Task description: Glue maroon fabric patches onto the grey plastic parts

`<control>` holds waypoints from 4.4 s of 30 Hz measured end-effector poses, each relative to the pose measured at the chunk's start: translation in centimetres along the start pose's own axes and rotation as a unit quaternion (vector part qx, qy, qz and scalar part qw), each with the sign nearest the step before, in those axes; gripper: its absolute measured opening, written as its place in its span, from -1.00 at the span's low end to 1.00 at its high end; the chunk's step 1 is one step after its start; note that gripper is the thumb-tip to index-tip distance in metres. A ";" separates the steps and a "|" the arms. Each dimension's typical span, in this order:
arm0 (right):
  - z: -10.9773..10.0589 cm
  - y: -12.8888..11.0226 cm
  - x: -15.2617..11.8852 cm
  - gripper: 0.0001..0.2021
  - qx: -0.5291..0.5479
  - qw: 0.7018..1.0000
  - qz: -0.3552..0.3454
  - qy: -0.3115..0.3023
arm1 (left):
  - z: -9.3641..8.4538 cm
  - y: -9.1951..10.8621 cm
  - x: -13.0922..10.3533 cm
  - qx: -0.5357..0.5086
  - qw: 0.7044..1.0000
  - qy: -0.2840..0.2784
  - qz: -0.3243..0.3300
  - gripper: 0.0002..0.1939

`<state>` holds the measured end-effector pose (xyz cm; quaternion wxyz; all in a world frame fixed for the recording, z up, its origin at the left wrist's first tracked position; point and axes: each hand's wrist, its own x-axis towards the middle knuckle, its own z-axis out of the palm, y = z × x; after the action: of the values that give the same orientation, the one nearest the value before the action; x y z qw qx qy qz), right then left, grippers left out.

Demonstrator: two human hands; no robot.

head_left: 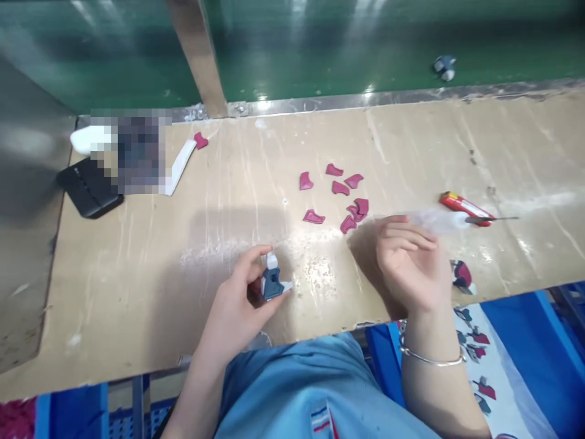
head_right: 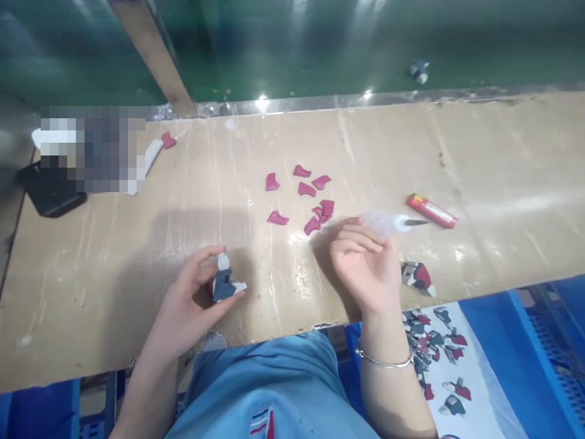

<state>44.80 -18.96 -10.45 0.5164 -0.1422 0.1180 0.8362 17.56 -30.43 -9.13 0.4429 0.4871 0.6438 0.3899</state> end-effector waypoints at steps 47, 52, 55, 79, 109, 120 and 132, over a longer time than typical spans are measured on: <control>0.0 10.9 -2.2 -0.39 -0.791 0.353 -0.384 -0.320 | -0.1 1.5 0.1 -0.041 0.998 -0.048 -0.022 -0.40; 0.0 11.3 -1.7 -0.49 -0.780 0.391 -0.374 -0.314 | -0.1 1.6 0.0 -0.032 0.998 -0.041 -0.021 -0.37; 0.1 11.5 -1.4 -0.61 -0.775 0.420 -0.366 -0.298 | -0.1 1.3 -0.1 -0.019 0.999 -0.038 -0.018 -0.36; -1.1 12.5 -1.5 -0.71 -0.722 0.600 -0.264 -0.222 | -1.1 1.6 -0.3 -0.274 0.959 -0.064 -0.025 -0.50; -1.0 12.7 -1.5 -0.67 -0.720 0.558 -0.318 -0.262 | -0.6 1.9 0.4 -0.288 0.957 -0.037 -0.013 -0.47; -1.2 12.7 -1.4 -0.64 -0.710 0.571 -0.320 -0.260 | -0.7 1.2 0.0 -0.267 0.963 -0.045 0.001 -0.51; -1.2 12.8 -1.6 -0.58 -0.673 0.621 -0.326 -0.234 | -0.5 0.8 -0.3 -0.273 0.961 -0.022 0.028 -0.76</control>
<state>34.13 -26.31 -10.33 0.5249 -0.2785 -0.6571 0.4638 17.31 -30.56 -8.22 0.5621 0.3739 0.4890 0.5524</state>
